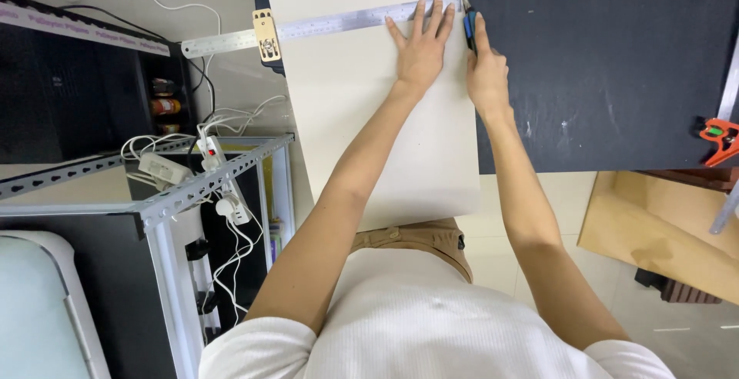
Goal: Measuring and cutting white boards using a ruler and utility knife on a workbench.
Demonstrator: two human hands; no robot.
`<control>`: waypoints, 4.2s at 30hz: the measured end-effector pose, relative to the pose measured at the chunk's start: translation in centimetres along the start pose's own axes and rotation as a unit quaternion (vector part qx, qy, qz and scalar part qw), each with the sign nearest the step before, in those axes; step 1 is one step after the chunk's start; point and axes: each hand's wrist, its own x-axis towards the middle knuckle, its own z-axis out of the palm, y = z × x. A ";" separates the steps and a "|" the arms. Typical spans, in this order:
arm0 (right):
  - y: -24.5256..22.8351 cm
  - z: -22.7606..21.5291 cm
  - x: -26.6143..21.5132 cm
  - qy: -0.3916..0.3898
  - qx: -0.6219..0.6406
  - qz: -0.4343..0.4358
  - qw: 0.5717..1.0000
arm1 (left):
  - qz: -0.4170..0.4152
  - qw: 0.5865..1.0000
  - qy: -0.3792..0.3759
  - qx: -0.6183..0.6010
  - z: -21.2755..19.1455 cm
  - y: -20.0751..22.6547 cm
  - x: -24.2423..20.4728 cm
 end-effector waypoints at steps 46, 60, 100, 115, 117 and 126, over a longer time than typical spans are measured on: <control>7.5 2.7 -14.9 0.151 0.320 0.072 0.932 | -0.197 0.938 0.070 -0.277 3.0 -20.8 -28.0; 3.6 1.7 -8.0 0.162 0.436 0.165 0.870 | -0.182 0.948 0.075 -0.249 0.9 -22.7 -22.5; 7.4 1.1 -13.6 0.151 0.201 0.024 0.968 | 0.133 0.976 0.153 0.083 4.4 8.2 -16.8; 5.8 0.3 -19.3 -0.024 0.010 0.034 0.999 | 0.149 0.971 0.138 0.123 3.4 8.4 -16.8; 5.5 0.3 -19.0 -0.040 0.011 0.059 0.997 | 0.150 0.972 0.135 0.123 3.2 8.4 -16.6; 4.1 -1.8 -17.2 -0.086 -0.104 0.042 0.990 | 0.152 0.971 0.125 0.135 3.4 8.5 -16.6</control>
